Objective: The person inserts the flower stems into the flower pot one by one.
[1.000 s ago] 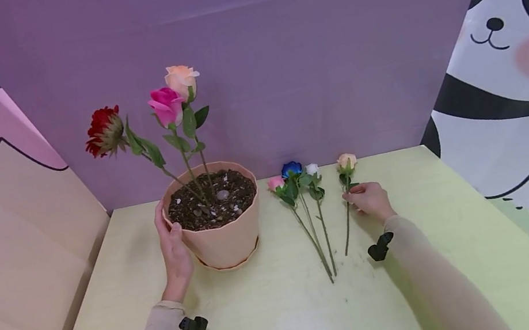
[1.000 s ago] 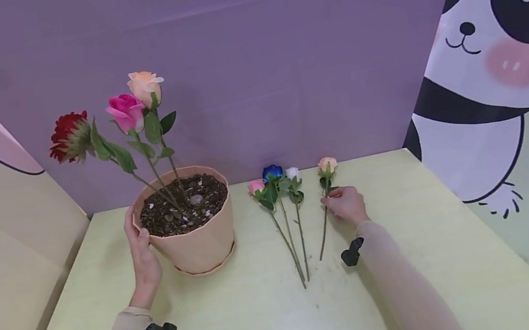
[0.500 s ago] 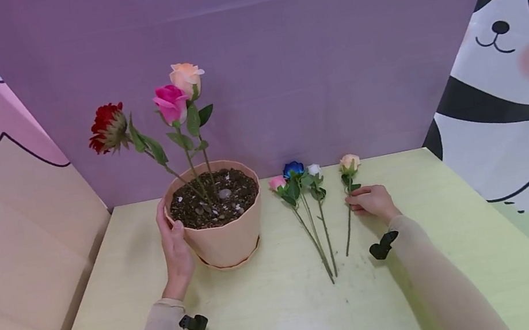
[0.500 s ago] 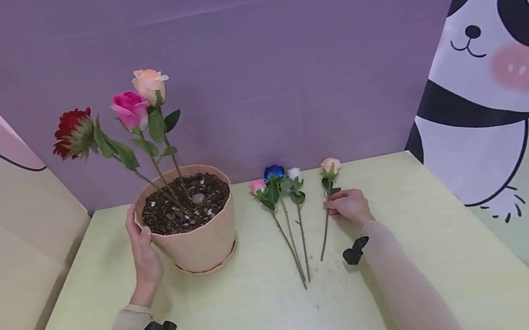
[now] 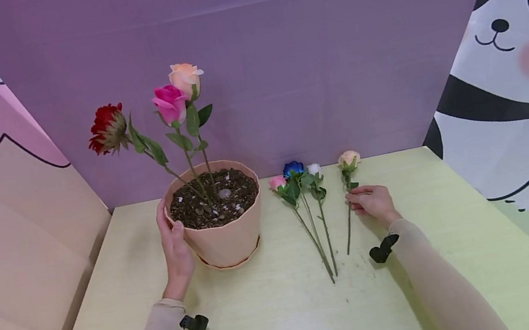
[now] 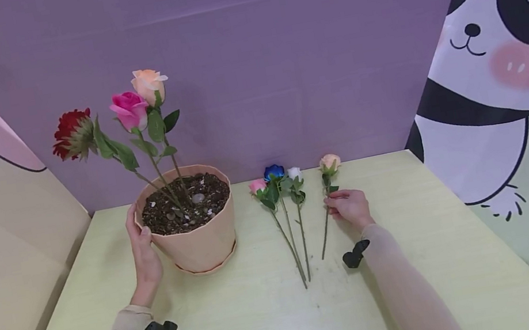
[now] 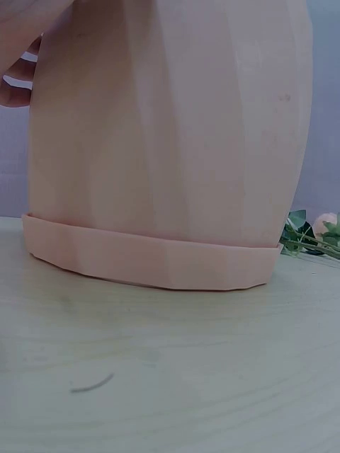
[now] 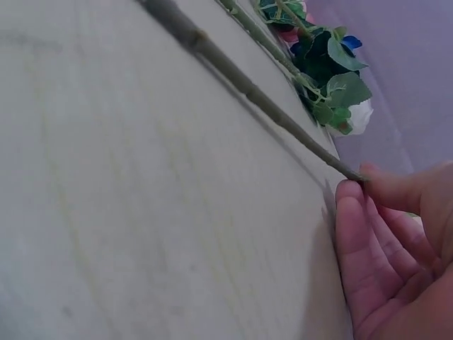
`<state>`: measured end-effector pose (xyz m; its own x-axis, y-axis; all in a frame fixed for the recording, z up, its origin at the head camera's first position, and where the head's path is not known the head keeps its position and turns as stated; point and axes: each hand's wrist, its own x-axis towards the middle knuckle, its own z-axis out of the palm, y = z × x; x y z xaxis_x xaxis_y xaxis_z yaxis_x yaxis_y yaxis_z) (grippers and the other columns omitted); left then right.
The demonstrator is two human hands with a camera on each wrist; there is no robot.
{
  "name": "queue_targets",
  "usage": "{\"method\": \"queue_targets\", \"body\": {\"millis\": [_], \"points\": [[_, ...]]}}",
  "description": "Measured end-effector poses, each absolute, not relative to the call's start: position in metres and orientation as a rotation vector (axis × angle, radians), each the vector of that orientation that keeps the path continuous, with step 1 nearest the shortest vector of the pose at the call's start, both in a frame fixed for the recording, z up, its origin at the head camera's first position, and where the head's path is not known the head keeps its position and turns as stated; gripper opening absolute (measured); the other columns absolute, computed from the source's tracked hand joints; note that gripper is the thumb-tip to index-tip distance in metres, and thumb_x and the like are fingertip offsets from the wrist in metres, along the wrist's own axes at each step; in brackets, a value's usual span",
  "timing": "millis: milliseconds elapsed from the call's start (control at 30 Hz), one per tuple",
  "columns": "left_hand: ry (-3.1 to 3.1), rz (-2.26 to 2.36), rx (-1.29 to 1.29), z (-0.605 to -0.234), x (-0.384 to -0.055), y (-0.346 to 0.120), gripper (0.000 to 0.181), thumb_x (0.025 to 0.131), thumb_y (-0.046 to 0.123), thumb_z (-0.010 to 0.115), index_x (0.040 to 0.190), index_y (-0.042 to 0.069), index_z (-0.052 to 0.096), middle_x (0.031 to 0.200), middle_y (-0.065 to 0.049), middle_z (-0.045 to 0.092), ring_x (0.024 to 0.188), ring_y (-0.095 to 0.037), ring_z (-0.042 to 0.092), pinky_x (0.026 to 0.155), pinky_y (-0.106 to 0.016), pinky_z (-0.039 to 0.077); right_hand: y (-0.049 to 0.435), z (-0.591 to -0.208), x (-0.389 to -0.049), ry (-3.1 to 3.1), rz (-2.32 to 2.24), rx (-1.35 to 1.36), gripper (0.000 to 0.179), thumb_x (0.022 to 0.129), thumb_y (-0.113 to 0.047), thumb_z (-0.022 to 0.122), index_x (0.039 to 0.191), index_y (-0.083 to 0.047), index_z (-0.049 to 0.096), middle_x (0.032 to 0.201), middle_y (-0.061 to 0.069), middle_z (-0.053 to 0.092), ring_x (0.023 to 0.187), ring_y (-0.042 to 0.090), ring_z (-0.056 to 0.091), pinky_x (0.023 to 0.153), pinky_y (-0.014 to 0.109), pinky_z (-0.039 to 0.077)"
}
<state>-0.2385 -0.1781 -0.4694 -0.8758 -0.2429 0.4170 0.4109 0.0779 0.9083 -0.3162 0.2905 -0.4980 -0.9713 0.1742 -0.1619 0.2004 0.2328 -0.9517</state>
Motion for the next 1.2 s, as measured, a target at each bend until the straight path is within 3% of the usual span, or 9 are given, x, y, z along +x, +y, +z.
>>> {"method": "queue_targets", "body": {"millis": [267, 633, 967, 1200], "points": [[-1.891, -1.860, -0.168, -0.470, -0.238, -0.178, 0.072, 0.102, 0.030, 0.035, 0.170, 0.016, 0.017, 0.180, -0.006, 0.008, 0.167, -0.031, 0.006, 0.133, -0.062, 0.005, 0.287, -0.487, -0.313, 2.433, -2.039, 0.428, 0.049, 0.099, -0.015, 0.074, 0.143, 0.007, 0.063, 0.085, -0.016, 0.074, 0.074, -0.001, 0.073, 0.067, 0.016, 0.059], [-1.898, -1.852, -0.157, -0.469, -0.237, -0.177, 0.072, 0.103, 0.032, 0.035, 0.171, 0.017, 0.016, 0.181, -0.006, 0.007, 0.167, -0.032, 0.006, 0.133, -0.061, 0.005, 0.276, -0.464, -0.310, 2.094, -2.404, 0.345, 0.057, 0.100, -0.006, 0.071, 0.150, 0.010, 0.050, 0.092, -0.009, 0.078, 0.085, 0.001, 0.076, 0.078, 0.017, 0.061], [-1.901, -1.856, -0.157, -0.469, -0.238, -0.177, 0.072, 0.103, 0.031, 0.035, 0.171, 0.017, 0.016, 0.181, -0.006, 0.007, 0.167, -0.032, 0.006, 0.133, -0.061, 0.004, 0.263, -0.439, -0.305, 1.951, -2.535, 0.234, 0.025, 0.099, -0.004, 0.072, 0.122, -0.008, 0.065, 0.094, -0.008, 0.079, 0.092, 0.006, 0.077, 0.083, 0.020, 0.062], [-1.920, -1.857, -0.158, -0.469, -0.238, -0.178, 0.071, 0.104, 0.032, 0.034, 0.171, 0.018, 0.014, 0.181, -0.005, 0.005, 0.168, -0.033, 0.005, 0.133, -0.062, 0.004, 0.251, -0.422, -0.298, 1.840, -2.612, 0.146, 0.040, 0.097, -0.004, 0.074, 0.134, 0.000, 0.060, 0.097, -0.004, 0.080, 0.094, 0.009, 0.078, 0.085, 0.022, 0.062]]}}
